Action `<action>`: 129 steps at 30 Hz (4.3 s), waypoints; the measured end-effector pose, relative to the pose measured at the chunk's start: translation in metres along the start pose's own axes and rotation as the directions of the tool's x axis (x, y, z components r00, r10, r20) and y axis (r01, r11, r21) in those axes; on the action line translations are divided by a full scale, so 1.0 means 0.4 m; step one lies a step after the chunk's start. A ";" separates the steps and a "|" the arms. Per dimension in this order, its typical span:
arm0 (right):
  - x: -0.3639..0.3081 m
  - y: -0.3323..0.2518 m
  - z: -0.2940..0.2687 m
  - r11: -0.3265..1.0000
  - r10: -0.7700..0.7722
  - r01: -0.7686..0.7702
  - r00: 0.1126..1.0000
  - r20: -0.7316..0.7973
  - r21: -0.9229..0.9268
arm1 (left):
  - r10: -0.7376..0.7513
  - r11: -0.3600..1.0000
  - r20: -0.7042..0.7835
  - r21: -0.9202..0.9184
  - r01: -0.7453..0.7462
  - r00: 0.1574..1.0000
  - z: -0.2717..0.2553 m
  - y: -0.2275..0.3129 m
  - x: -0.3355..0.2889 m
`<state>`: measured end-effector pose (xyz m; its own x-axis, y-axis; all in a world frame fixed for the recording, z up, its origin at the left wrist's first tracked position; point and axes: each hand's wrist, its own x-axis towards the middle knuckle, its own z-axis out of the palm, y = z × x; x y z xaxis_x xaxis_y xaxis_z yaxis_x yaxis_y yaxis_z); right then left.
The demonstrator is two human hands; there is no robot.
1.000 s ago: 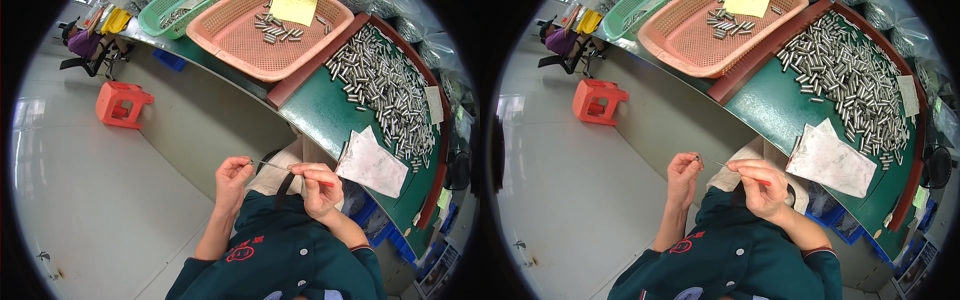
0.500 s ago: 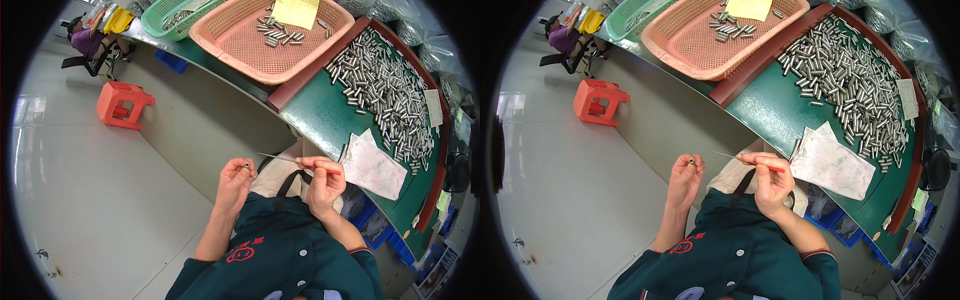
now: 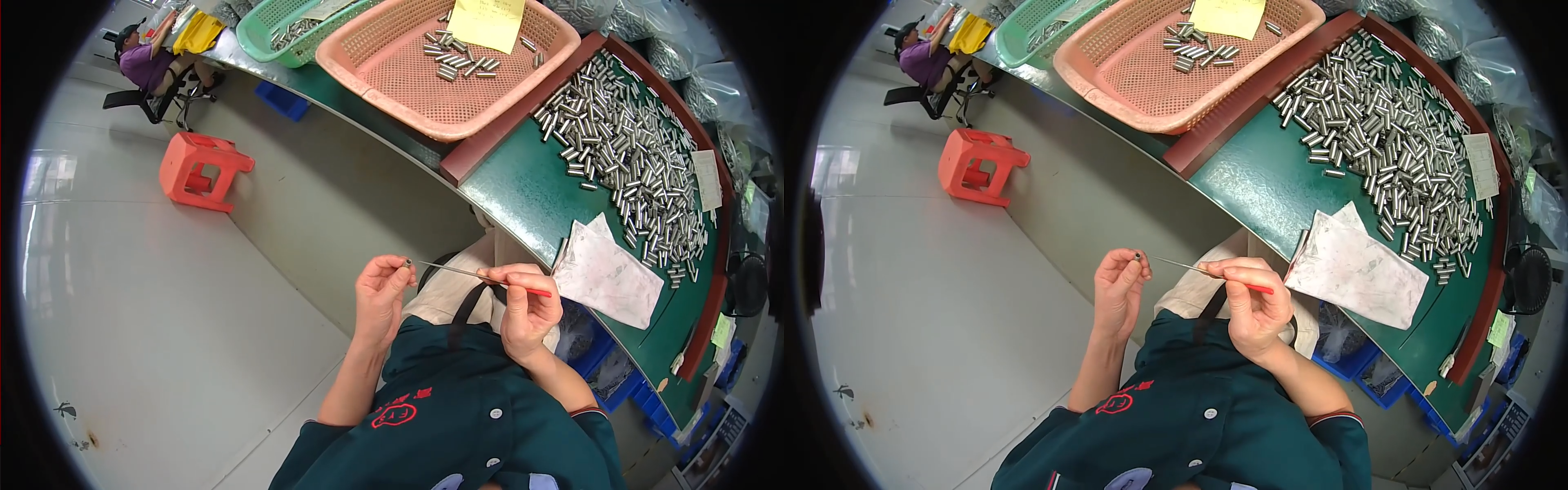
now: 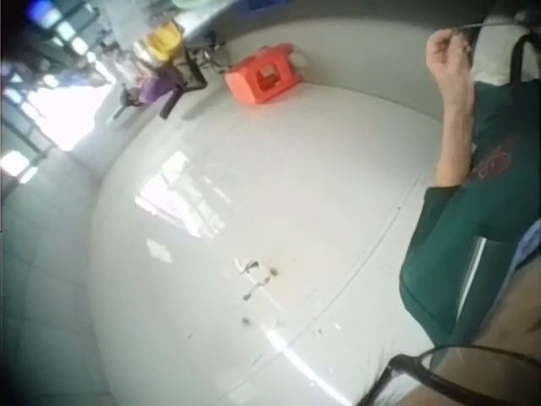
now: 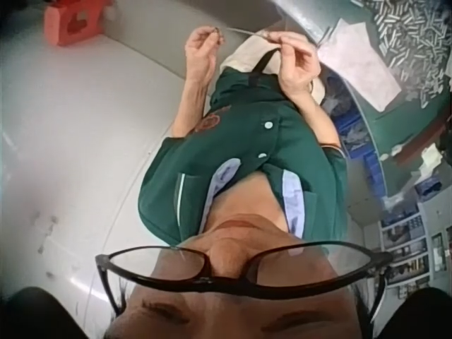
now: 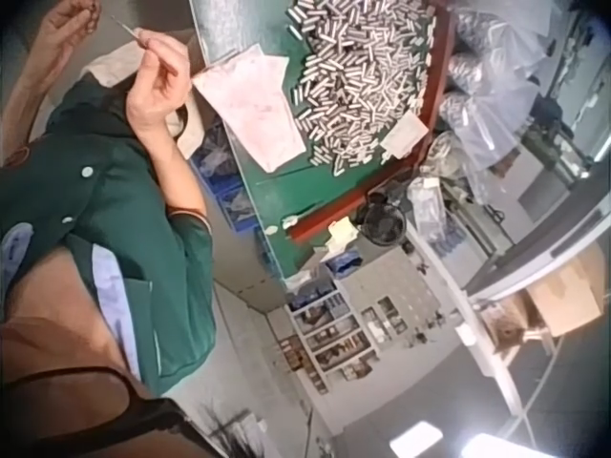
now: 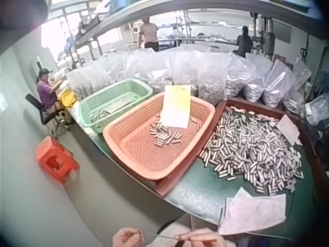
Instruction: Inspecting small cylindrical metal parts using a thin probe tool at a factory workbench.
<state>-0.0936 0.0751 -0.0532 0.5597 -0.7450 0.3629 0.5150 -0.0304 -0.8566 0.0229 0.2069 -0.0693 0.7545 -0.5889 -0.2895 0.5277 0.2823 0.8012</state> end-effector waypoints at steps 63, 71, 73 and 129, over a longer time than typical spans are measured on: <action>0.027 -0.057 0.005 0.893 -0.297 0.358 0.924 0.243 -0.272 | -0.236 0.893 0.056 -0.381 0.239 0.970 -0.004 0.018 0.013; 0.027 -0.029 0.011 0.874 -0.250 0.339 0.928 0.275 -0.349 | -0.411 0.783 -0.012 -0.516 0.347 0.911 0.001 0.019 0.008; 0.028 -0.028 0.012 0.874 -0.244 0.334 0.930 0.276 -0.353 | -0.409 0.786 -0.012 -0.513 0.345 0.912 -0.003 0.017 0.009; 0.024 -0.036 0.012 0.856 -0.207 0.339 0.916 0.343 -0.389 | 0.143 0.942 -0.130 0.322 -0.095 0.981 0.027 0.007 -0.005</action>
<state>-0.0924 0.0715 -0.0357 0.6292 -0.4474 0.6356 0.3781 -0.5383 -0.7532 0.0187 0.2005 -0.0607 0.8666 -0.4391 -0.2372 0.2998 0.0780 0.9508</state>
